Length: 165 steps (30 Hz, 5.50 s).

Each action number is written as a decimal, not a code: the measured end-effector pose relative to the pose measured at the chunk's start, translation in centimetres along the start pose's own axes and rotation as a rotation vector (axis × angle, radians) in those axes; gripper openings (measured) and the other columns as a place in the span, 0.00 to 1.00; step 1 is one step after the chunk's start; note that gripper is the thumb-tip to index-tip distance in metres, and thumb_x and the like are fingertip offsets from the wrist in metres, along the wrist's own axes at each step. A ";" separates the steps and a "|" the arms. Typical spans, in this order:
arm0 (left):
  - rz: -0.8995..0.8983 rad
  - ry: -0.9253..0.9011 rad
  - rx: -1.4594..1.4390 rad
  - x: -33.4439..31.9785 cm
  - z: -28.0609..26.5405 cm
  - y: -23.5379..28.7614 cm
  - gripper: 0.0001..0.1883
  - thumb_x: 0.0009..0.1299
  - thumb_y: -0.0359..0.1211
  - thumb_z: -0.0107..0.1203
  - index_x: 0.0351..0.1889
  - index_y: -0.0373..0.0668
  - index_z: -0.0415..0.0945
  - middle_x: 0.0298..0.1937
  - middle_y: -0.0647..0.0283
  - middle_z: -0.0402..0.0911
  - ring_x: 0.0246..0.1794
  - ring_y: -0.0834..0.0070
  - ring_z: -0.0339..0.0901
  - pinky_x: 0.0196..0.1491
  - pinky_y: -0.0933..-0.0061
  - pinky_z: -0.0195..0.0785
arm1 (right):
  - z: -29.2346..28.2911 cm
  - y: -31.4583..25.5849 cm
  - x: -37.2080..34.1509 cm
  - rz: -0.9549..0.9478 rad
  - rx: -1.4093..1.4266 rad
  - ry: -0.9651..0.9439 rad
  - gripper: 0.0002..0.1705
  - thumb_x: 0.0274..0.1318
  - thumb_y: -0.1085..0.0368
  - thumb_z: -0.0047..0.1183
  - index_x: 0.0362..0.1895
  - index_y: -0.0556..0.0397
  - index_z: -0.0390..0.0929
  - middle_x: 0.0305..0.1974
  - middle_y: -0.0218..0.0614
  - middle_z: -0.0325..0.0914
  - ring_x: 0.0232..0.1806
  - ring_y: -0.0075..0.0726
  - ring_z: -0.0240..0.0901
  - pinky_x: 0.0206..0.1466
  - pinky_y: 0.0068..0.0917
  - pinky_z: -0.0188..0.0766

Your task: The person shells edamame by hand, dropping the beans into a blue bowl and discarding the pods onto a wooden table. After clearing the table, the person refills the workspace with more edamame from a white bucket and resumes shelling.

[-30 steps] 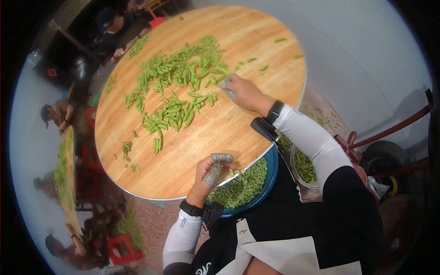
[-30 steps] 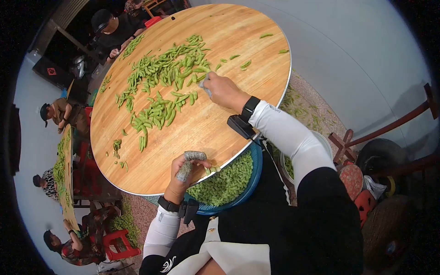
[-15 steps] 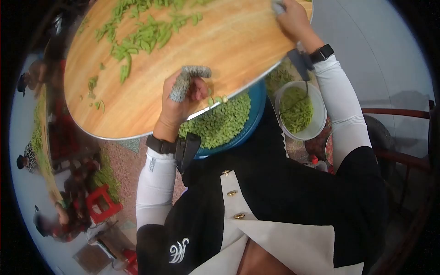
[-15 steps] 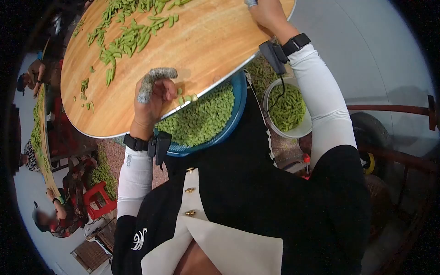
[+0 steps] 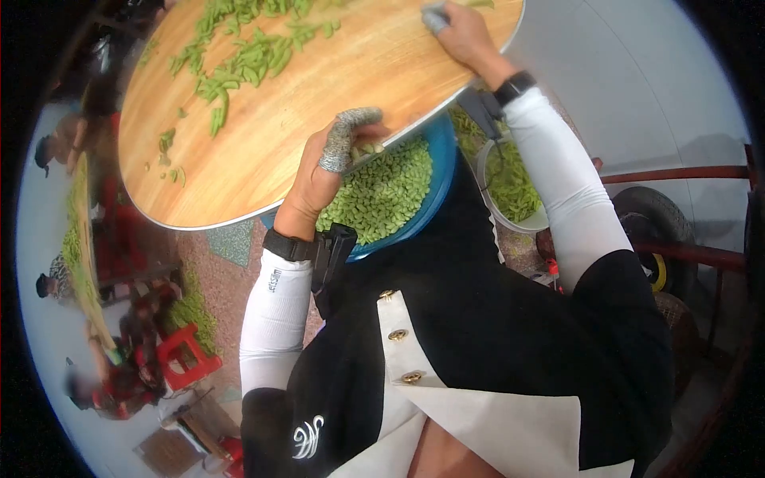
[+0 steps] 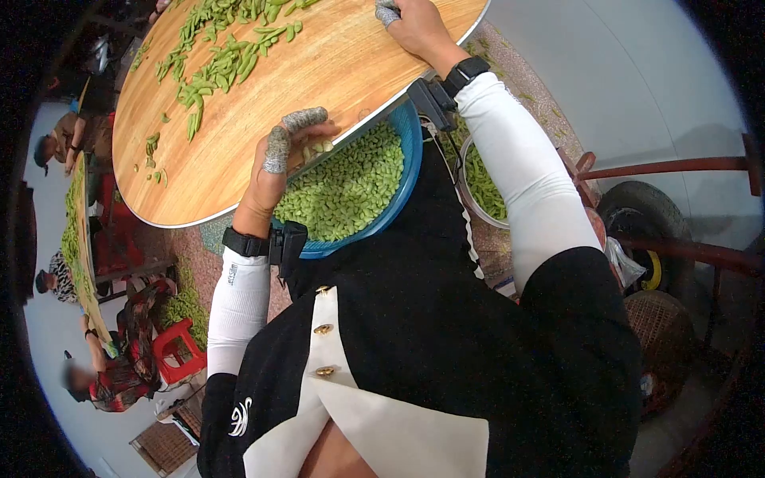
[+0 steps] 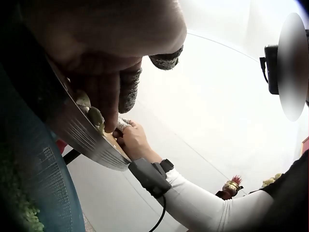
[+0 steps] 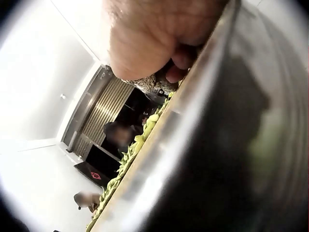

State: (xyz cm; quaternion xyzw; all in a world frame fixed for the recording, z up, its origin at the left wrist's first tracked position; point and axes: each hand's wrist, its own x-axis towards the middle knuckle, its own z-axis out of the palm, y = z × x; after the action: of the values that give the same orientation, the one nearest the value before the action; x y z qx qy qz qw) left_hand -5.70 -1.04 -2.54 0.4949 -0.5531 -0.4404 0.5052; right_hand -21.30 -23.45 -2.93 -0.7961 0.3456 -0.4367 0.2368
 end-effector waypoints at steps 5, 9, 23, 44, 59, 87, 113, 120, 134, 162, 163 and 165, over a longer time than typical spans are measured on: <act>0.004 0.026 -0.001 -0.2 0.3 0.1 0.24 0.67 0.47 0.31 0.44 0.36 0.68 0.37 0.59 0.76 0.37 0.73 0.73 0.40 0.77 0.64 | -0.1 0.1 0.1 0.029 -0.009 -0.003 0.12 0.46 0.64 0.49 0.29 0.62 0.71 0.27 0.49 0.73 0.29 0.42 0.71 0.32 0.29 0.66; 0.082 -0.031 0.161 -0.8 0.3 0.0 0.24 0.66 0.47 0.33 0.43 0.36 0.69 0.36 0.56 0.76 0.36 0.70 0.74 0.40 0.77 0.64 | -0.4 -0.6 0.0 0.108 0.065 -0.041 0.12 0.47 0.64 0.49 0.30 0.62 0.71 0.27 0.45 0.74 0.28 0.36 0.70 0.32 0.28 0.65; 0.183 -0.121 0.919 -9.1 -1.7 -7.1 0.11 0.50 0.28 0.53 0.32 0.39 0.73 0.29 0.53 0.74 0.31 0.59 0.73 0.37 0.65 0.66 | 0.0 0.4 0.4 0.089 0.135 -0.016 0.12 0.47 0.64 0.49 0.31 0.61 0.72 0.27 0.39 0.74 0.28 0.29 0.69 0.32 0.24 0.65; 0.051 -0.393 0.970 -4.1 1.3 -13.3 0.08 0.50 0.28 0.51 0.28 0.37 0.72 0.34 0.52 0.73 0.41 0.55 0.68 0.43 0.66 0.62 | -0.3 -0.1 0.5 0.188 0.247 -0.062 0.08 0.48 0.66 0.48 0.29 0.58 0.73 0.23 0.25 0.69 0.25 0.18 0.61 0.29 0.18 0.60; -0.349 0.339 0.220 -16.7 -5.6 -7.3 0.16 0.54 0.30 0.57 0.40 0.36 0.70 0.29 0.64 0.75 0.29 0.79 0.71 0.33 0.79 0.65 | -0.3 -0.7 0.3 0.126 0.224 -0.084 0.08 0.49 0.66 0.48 0.29 0.60 0.72 0.24 0.27 0.70 0.25 0.19 0.62 0.29 0.20 0.61; -0.431 0.379 0.614 -17.7 -4.9 -6.4 0.10 0.53 0.23 0.52 0.34 0.37 0.74 0.31 0.57 0.76 0.28 0.69 0.74 0.31 0.73 0.65 | 1.1 4.5 0.7 0.305 0.618 -0.129 0.12 0.51 0.74 0.44 0.42 0.61 0.69 0.24 0.26 0.66 0.27 0.18 0.63 0.39 0.14 0.65; -0.606 -0.035 1.161 -10.7 -6.6 -15.1 0.23 0.47 0.29 0.53 0.45 0.42 0.69 0.45 0.50 0.70 0.46 0.57 0.68 0.46 0.64 0.63 | 0.5 5.3 0.9 0.379 0.474 -0.141 0.10 0.51 0.74 0.44 0.40 0.58 0.71 0.26 0.25 0.68 0.28 0.16 0.65 0.33 0.10 0.65; -0.436 0.194 1.126 -10.5 -6.4 -12.9 0.15 0.53 0.36 0.54 0.38 0.40 0.73 0.37 0.56 0.77 0.39 0.63 0.73 0.39 0.67 0.66 | 0.8 3.9 0.6 0.350 0.565 -0.117 0.11 0.51 0.74 0.44 0.40 0.59 0.71 0.25 0.26 0.68 0.28 0.17 0.65 0.36 0.12 0.66; -0.488 0.481 -0.315 -15.1 -6.0 -7.5 0.04 0.58 0.27 0.50 0.31 0.39 0.71 0.20 0.67 0.72 0.18 0.84 0.66 0.21 0.86 0.57 | 0.8 4.5 0.6 0.303 0.473 -0.132 0.10 0.51 0.73 0.44 0.39 0.58 0.71 0.25 0.26 0.67 0.27 0.17 0.63 0.32 0.11 0.65; -0.232 -0.255 0.618 -10.6 -7.8 3.0 0.11 0.50 0.24 0.52 0.33 0.38 0.74 0.27 0.51 0.74 0.30 0.55 0.71 0.31 0.65 0.64 | 1.3 4.2 0.7 0.197 0.450 -0.073 0.10 0.49 0.70 0.47 0.37 0.58 0.74 0.27 0.26 0.73 0.25 0.16 0.63 0.27 0.13 0.61; -0.343 -0.237 0.634 -11.2 -7.9 0.3 0.11 0.50 0.24 0.52 0.33 0.37 0.73 0.29 0.49 0.73 0.32 0.54 0.71 0.32 0.64 0.63 | 1.1 4.1 0.7 0.203 0.448 -0.074 0.10 0.49 0.70 0.47 0.37 0.58 0.74 0.27 0.26 0.73 0.25 0.16 0.63 0.27 0.13 0.61; -0.500 -0.179 0.695 -12.1 -8.5 -5.6 0.12 0.50 0.24 0.50 0.35 0.37 0.73 0.34 0.47 0.73 0.36 0.53 0.70 0.35 0.63 0.63 | 0.8 3.6 0.9 0.252 0.347 -0.159 0.10 0.51 0.72 0.45 0.39 0.61 0.71 0.33 0.29 0.72 0.32 0.17 0.66 0.34 0.11 0.64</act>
State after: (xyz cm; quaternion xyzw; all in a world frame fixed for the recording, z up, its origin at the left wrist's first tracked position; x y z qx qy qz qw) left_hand 3.37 10.40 -8.68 0.7140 -0.5731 -0.3783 0.1364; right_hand -21.45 -26.39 -5.27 -0.7259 0.3421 -0.3927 0.4493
